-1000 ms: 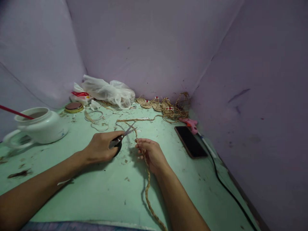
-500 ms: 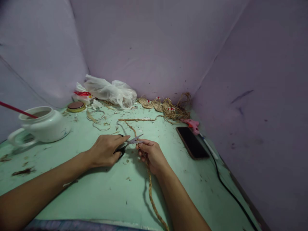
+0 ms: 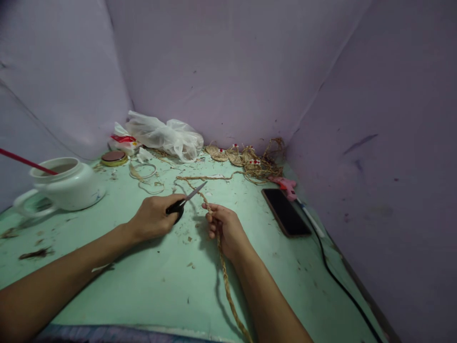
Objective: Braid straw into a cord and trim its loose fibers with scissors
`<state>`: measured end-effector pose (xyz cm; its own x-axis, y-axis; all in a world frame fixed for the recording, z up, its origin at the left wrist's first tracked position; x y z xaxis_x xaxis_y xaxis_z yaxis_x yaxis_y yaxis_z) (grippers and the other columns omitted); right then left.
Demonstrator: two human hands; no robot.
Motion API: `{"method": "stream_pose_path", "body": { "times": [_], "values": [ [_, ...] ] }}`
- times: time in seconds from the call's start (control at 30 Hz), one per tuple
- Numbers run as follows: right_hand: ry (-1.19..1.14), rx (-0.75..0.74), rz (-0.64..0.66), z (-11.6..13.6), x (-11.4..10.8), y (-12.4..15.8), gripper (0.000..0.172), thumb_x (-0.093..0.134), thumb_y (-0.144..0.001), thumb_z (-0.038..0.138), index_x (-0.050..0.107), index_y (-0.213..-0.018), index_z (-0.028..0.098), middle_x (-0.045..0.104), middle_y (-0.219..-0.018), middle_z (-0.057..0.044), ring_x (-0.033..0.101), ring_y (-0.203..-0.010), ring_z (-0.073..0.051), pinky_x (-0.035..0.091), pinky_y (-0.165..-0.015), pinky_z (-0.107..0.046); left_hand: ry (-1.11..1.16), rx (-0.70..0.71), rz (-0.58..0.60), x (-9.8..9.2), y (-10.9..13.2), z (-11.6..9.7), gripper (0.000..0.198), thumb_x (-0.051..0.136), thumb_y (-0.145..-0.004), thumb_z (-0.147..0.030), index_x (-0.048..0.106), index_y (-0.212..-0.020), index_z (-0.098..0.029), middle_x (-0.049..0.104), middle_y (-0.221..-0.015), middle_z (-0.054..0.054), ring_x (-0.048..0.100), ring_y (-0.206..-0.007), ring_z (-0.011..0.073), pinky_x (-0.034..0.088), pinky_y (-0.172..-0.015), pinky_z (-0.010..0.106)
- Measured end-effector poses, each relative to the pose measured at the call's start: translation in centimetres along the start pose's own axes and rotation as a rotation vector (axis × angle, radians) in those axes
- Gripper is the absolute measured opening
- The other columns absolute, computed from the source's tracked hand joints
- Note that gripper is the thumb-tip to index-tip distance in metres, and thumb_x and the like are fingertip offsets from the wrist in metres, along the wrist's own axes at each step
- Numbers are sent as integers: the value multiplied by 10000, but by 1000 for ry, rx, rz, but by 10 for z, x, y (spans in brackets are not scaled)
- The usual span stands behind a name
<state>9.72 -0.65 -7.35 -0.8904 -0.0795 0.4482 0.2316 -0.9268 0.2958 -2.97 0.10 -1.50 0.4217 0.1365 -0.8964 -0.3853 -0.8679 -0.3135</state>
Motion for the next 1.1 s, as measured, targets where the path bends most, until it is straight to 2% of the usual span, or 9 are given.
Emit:
{"method": "stream_pose_path", "body": {
  "times": [0.07,0.17,0.37,0.6,0.73,0.9,1.1],
  "values": [
    [-21,32,-9,-2,-1,0,277,553,-606,192,620,-865,118,365,-489,67,237,-373,-29,160,-304,-134,-9,-59,-46,-4,-1,6,354,425,-712,-183,531,-1040,-267,665,-866,-19,607,-761,165,423,-644,262],
    [7,30,-15,-3,-4,-1,267,581,-671,275,621,-885,121,280,-471,89,173,-369,-20,86,-310,-126,-33,-55,-75,-7,0,5,365,429,-712,-204,521,-1060,-266,662,-893,-17,607,-798,175,425,-655,271],
    [32,-79,-29,3,-6,-3,212,648,-642,255,648,-805,119,457,-593,29,333,-434,-31,202,-318,-133,-167,89,-30,-3,4,-14,499,478,-671,-263,471,-1166,-201,638,-881,45,584,-802,206,427,-674,302],
    [2,-65,-89,-3,-14,-5,225,634,-600,133,643,-822,100,483,-563,29,367,-431,-42,326,-354,-156,-227,84,2,0,3,-14,494,460,-686,-281,457,-1175,-212,611,-845,38,575,-789,223,429,-665,326],
    [-24,-50,-28,-3,-9,-5,186,628,-621,152,635,-802,110,476,-560,35,353,-410,-32,294,-334,-144,-254,121,51,6,5,-18,518,470,-676,-286,445,-1189,-215,599,-884,47,569,-816,229,435,-698,336],
    [-30,-45,8,-2,-5,-4,226,627,-642,184,624,-863,135,470,-540,45,325,-380,-28,241,-315,-140,-272,140,75,12,7,-23,540,470,-672,-283,436,-1203,-191,596,-897,56,567,-817,235,442,-705,349],
    [40,-88,24,2,-2,-3,147,633,-655,219,625,-777,138,479,-569,43,326,-387,-22,203,-312,-139,-307,123,85,14,7,-20,533,452,-690,-267,424,-1217,-191,612,-893,58,583,-785,237,442,-658,348]
  ]
}}
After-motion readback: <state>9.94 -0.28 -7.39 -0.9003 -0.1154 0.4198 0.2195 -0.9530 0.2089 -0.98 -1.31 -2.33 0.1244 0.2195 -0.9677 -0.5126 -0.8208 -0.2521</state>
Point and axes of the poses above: each hand's wrist, its own y-axis away from the middle knuckle, its own x-axis out of the palm, z = x × y, the point moved 10 cm from there along -y, towards the middle knuckle
